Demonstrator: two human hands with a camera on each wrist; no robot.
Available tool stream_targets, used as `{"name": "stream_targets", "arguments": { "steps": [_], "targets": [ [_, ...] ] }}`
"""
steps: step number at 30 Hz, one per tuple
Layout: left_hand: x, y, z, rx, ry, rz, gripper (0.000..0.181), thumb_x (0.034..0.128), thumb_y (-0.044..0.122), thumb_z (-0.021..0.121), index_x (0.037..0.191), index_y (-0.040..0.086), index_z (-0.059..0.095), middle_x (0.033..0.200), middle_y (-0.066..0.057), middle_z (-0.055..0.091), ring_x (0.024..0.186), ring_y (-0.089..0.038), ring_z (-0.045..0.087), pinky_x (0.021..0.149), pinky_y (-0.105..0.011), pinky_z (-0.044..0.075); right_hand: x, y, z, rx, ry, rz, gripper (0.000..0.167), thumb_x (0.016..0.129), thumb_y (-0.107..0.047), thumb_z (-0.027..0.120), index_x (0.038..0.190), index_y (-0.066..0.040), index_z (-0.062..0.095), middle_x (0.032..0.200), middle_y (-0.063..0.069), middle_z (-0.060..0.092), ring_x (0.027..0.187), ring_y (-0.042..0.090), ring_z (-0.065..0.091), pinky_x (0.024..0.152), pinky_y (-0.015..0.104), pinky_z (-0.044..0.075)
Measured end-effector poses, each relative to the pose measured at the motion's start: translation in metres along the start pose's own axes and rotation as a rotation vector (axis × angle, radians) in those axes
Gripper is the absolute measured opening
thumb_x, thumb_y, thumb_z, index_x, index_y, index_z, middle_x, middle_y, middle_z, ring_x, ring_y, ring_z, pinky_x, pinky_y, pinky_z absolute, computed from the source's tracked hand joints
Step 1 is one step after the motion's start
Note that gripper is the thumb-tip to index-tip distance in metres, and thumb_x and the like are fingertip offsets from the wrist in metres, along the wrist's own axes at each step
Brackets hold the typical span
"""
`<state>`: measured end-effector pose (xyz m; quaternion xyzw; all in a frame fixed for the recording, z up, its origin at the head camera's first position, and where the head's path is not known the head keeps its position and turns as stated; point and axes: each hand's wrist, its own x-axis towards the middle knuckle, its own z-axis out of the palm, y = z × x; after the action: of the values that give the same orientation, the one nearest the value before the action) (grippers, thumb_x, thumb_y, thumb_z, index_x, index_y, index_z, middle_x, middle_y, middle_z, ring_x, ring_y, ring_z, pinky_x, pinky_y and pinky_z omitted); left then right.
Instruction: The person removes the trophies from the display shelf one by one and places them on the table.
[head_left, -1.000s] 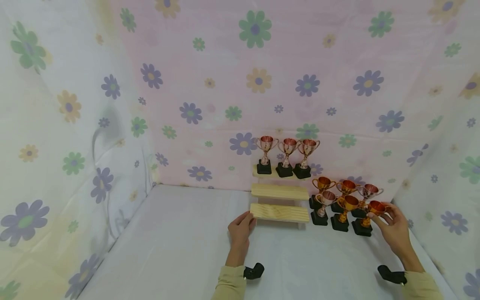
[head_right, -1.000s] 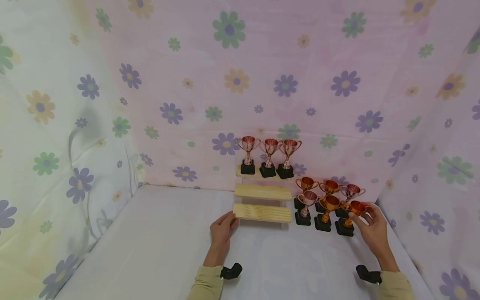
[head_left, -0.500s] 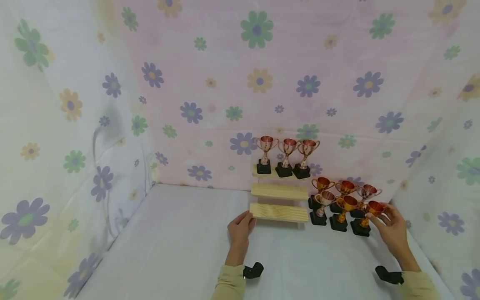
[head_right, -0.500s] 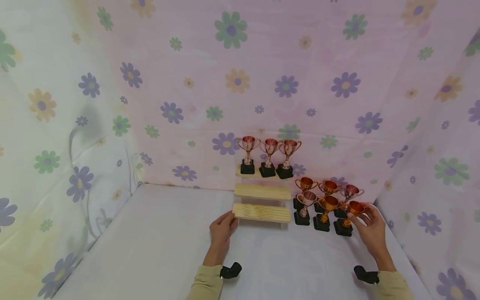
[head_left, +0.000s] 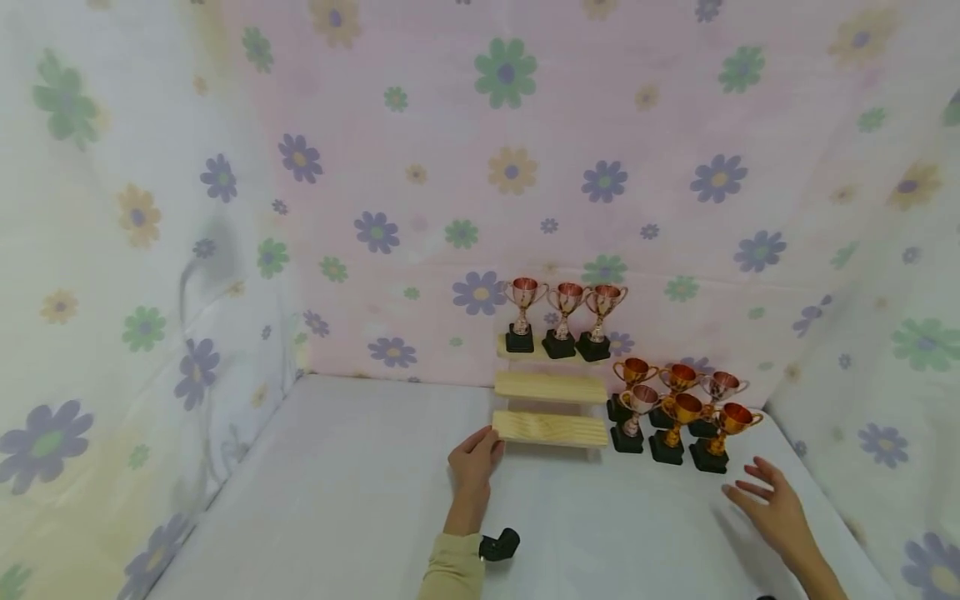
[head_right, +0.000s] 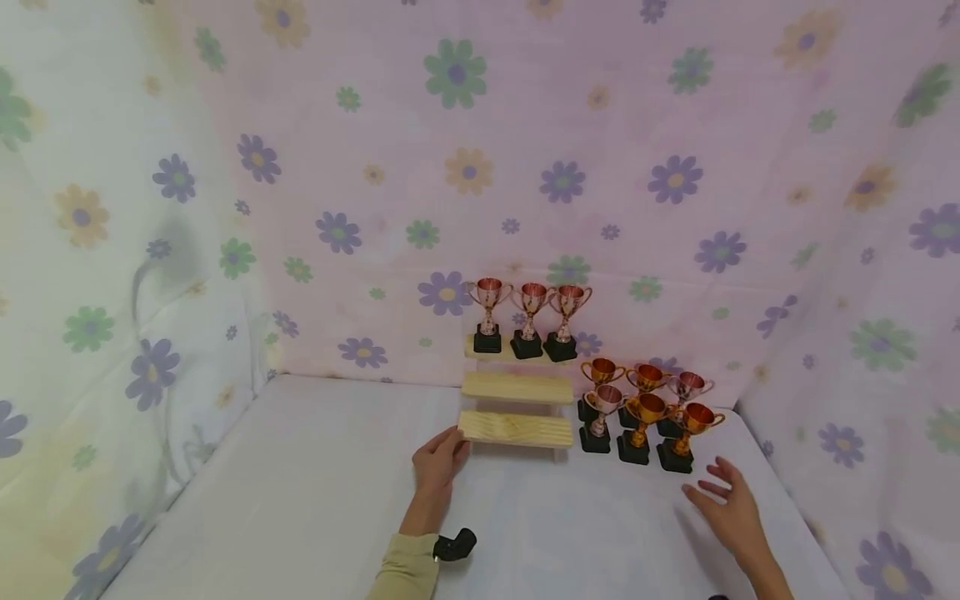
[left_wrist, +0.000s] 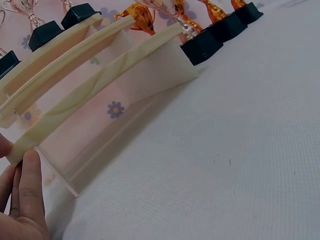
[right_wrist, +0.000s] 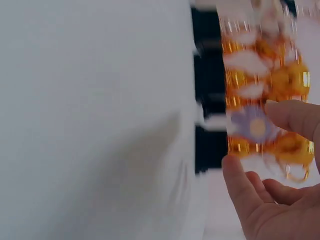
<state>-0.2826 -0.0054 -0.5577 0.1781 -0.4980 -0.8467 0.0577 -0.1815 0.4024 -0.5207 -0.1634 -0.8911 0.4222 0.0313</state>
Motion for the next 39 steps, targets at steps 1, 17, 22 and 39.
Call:
{"name": "stream_targets", "arguments": {
  "steps": [1, 17, 22, 39],
  "targets": [
    [0.000, 0.000, -0.001, 0.007, 0.004, 0.004, 0.029, 0.0912, -0.001, 0.071, 0.117, -0.014, 0.067, 0.105, -0.019, 0.069, 0.083, -0.015, 0.071, 0.078, -0.026, 0.063, -0.008, -0.002, 0.006, -0.019, -0.044, 0.008, 0.086, 0.100, -0.027, 0.067, 0.154, 0.014, 0.013, 0.147, 0.041, 0.035, 0.128, 0.053, 0.049, 0.087, 0.042, 0.061],
    [0.005, 0.020, -0.010, 0.354, -0.020, 0.269, 0.027, 0.0814, 0.000, 0.077, 0.106, -0.011, 0.072, 0.090, -0.018, 0.073, 0.077, -0.016, 0.068, 0.065, -0.015, 0.053, -0.026, -0.073, 0.129, 0.368, -0.215, -0.027, 0.053, 0.101, -0.013, 0.062, 0.147, 0.006, 0.043, 0.138, 0.029, 0.056, 0.113, 0.031, 0.066, 0.090, 0.038, 0.061],
    [-0.005, 0.045, 0.000, 0.337, -0.069, 0.412, 0.033, 0.0832, -0.003, 0.075, 0.115, -0.010, 0.069, 0.107, -0.029, 0.070, 0.099, -0.037, 0.068, 0.086, -0.029, 0.057, -0.010, -0.090, 0.137, 0.536, -0.226, 0.027, 0.057, 0.107, -0.019, 0.053, 0.153, 0.006, 0.033, 0.151, 0.030, 0.044, 0.129, 0.036, 0.056, 0.101, 0.037, 0.056],
    [0.025, 0.137, 0.061, 0.463, -0.396, 0.633, 0.056, 0.0866, 0.006, 0.076, 0.138, -0.004, 0.056, 0.136, -0.027, 0.056, 0.126, -0.044, 0.052, 0.110, -0.060, 0.045, 0.010, -0.107, 0.157, 1.112, -0.143, 0.249, 0.060, 0.108, -0.012, 0.049, 0.160, 0.001, 0.022, 0.162, 0.017, 0.029, 0.101, -0.001, 0.060, 0.103, 0.020, 0.050]
  ]
}}
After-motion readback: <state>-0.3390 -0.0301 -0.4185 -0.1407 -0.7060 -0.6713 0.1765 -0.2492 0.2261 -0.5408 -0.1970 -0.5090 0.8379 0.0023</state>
